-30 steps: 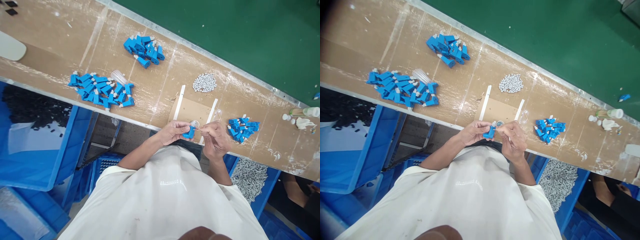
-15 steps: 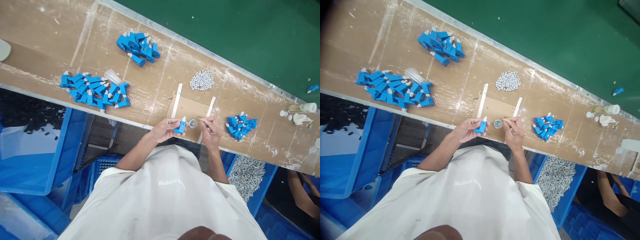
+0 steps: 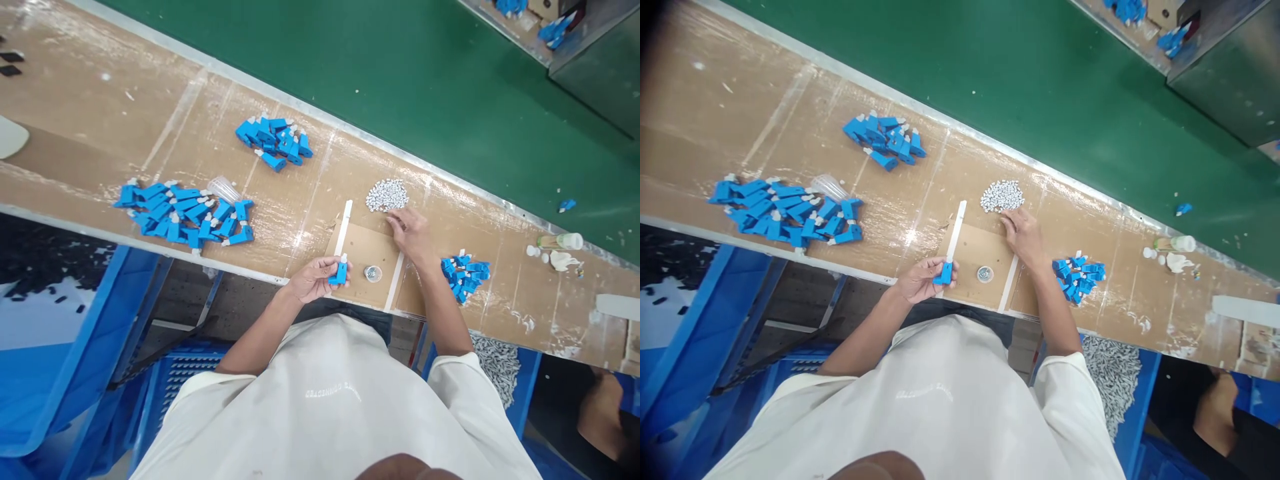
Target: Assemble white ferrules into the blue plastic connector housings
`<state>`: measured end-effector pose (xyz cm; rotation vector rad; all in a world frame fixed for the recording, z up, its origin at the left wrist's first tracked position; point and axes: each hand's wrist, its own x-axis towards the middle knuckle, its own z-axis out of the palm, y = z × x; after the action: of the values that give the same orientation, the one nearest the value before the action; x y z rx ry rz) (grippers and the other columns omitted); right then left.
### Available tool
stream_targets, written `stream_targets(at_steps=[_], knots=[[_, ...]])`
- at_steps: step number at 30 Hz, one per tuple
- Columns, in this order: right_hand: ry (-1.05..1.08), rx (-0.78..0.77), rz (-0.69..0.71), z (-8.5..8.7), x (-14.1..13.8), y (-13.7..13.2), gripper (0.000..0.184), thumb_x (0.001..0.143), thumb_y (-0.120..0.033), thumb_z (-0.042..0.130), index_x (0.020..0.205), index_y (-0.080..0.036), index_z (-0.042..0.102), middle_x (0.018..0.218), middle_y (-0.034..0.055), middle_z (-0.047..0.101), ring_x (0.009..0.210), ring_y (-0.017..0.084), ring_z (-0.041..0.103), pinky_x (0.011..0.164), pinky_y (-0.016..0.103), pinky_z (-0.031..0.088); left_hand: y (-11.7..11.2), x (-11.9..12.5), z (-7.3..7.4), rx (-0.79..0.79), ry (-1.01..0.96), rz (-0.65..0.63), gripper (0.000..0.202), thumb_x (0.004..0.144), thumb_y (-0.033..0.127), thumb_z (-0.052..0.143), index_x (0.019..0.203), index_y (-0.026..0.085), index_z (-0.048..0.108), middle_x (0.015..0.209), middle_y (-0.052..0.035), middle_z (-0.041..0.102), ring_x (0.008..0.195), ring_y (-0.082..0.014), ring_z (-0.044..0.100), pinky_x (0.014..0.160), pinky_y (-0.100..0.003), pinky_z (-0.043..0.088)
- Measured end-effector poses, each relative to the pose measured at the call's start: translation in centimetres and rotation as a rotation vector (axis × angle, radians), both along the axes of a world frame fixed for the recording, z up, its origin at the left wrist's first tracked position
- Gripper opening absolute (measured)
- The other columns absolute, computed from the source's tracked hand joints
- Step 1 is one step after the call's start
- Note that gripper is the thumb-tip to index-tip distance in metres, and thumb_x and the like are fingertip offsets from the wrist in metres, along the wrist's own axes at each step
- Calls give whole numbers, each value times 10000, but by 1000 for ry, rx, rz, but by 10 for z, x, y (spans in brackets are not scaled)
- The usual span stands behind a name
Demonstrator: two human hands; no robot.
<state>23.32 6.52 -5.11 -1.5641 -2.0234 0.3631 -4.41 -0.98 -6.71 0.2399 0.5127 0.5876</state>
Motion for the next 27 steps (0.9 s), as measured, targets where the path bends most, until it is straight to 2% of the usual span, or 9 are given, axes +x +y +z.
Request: stream_targets(at_steps=[3,6,11,15,18,20,22,25,27], knots=[[-61,23,31,-12,-4,12,229,1004,-302,539,950,-223,746,841,75,690,790,221,639,745,361,531,0,1,-1,6,-8,1,472,680,423,930,936,70,748,858,-130,749,681,-147,693,619,-221,540],[-107,60,56,-15,-4,18,244,1007,-273,511,912,-211,728,834,73,661,785,219,617,728,354,511,0,2,-4,4,-24,-19,468,681,421,931,941,74,754,835,-108,738,691,-145,698,643,-223,544],[-274,-24,109,-6,-5,28,224,963,-215,511,821,-200,684,846,95,650,763,236,583,709,370,485,3,4,-8,-22,-24,-32,493,643,391,957,957,71,753,842,-101,739,713,-161,717,705,-260,573],[-368,-117,114,0,-7,41,83,846,-202,649,769,-177,666,847,128,675,745,258,616,678,391,473,7,6,-8,-6,-35,-49,509,635,409,961,942,63,748,851,-120,747,698,-157,721,610,-211,537],[-362,-113,141,4,-7,53,132,809,-224,681,691,-172,652,722,112,660,667,222,625,610,369,423,10,6,-11,9,-37,-35,443,690,373,931,951,68,743,843,-115,747,698,-157,725,576,-201,524],[-287,-103,147,11,-7,56,199,820,-276,651,647,-179,649,651,88,648,627,176,624,579,347,396,10,6,-11,15,-30,-16,395,726,347,909,950,68,741,830,-111,744,692,-153,723,578,-201,529],[-107,-133,87,22,-10,49,200,801,-311,655,644,-188,659,615,53,651,590,144,621,565,310,421,9,5,-9,18,-20,20,371,740,338,898,933,65,738,799,-101,734,675,-148,717,581,-200,535],[378,-335,-48,44,-21,18,181,735,-359,734,694,-197,665,583,0,659,513,139,619,514,270,503,6,5,3,36,-6,91,400,710,370,916,892,65,731,791,-97,729,678,-145,714,598,-197,541],[713,-491,-84,57,-32,-9,253,687,-413,786,688,-201,648,573,-8,662,467,138,613,449,257,509,4,7,16,66,6,123,448,675,413,936,881,70,733,802,-95,733,700,-145,718,611,-191,540]])
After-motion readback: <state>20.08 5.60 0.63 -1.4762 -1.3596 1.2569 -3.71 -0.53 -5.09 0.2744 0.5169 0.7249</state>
